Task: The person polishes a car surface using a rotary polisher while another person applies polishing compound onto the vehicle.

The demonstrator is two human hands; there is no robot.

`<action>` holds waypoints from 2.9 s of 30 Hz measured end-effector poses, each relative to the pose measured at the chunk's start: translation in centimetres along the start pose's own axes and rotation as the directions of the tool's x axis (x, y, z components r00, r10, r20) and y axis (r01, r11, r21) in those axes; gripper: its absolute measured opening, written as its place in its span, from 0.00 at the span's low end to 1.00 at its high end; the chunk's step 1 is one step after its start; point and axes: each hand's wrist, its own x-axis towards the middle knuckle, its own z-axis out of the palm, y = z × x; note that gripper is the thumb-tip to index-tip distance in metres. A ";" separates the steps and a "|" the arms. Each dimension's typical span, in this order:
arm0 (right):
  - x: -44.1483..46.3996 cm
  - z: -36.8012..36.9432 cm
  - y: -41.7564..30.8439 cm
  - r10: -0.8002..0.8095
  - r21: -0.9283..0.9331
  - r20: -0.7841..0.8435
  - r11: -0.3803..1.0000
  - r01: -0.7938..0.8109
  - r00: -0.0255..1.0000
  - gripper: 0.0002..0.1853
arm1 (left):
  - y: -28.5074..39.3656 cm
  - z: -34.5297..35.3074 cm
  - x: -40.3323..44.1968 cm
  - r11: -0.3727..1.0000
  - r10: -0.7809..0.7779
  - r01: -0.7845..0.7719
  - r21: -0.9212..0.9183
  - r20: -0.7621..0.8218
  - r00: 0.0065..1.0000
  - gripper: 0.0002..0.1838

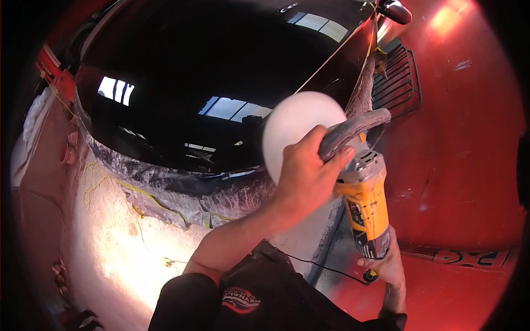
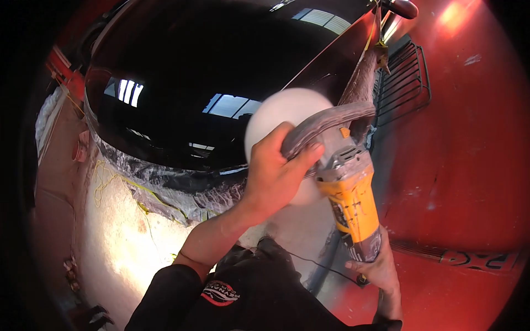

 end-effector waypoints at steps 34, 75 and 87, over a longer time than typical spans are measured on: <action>0.6 -1.4 -1.8 0.115 -0.011 -0.013 0.993 -0.115 0.993 0.59 | -1.1 1.4 1.9 0.988 0.153 -0.153 -0.037 0.010 0.988 0.12; 0.5 1.1 -0.5 0.061 0.102 -0.090 0.993 -0.051 0.994 0.58 | -1.7 0.7 1.5 0.981 0.192 -0.192 0.014 -0.011 0.981 0.12; -6.5 10.0 4.0 0.176 0.048 0.017 0.983 -0.177 0.984 0.67 | 0.5 -8.4 -10.3 0.973 -0.016 -0.004 0.232 0.086 0.996 0.11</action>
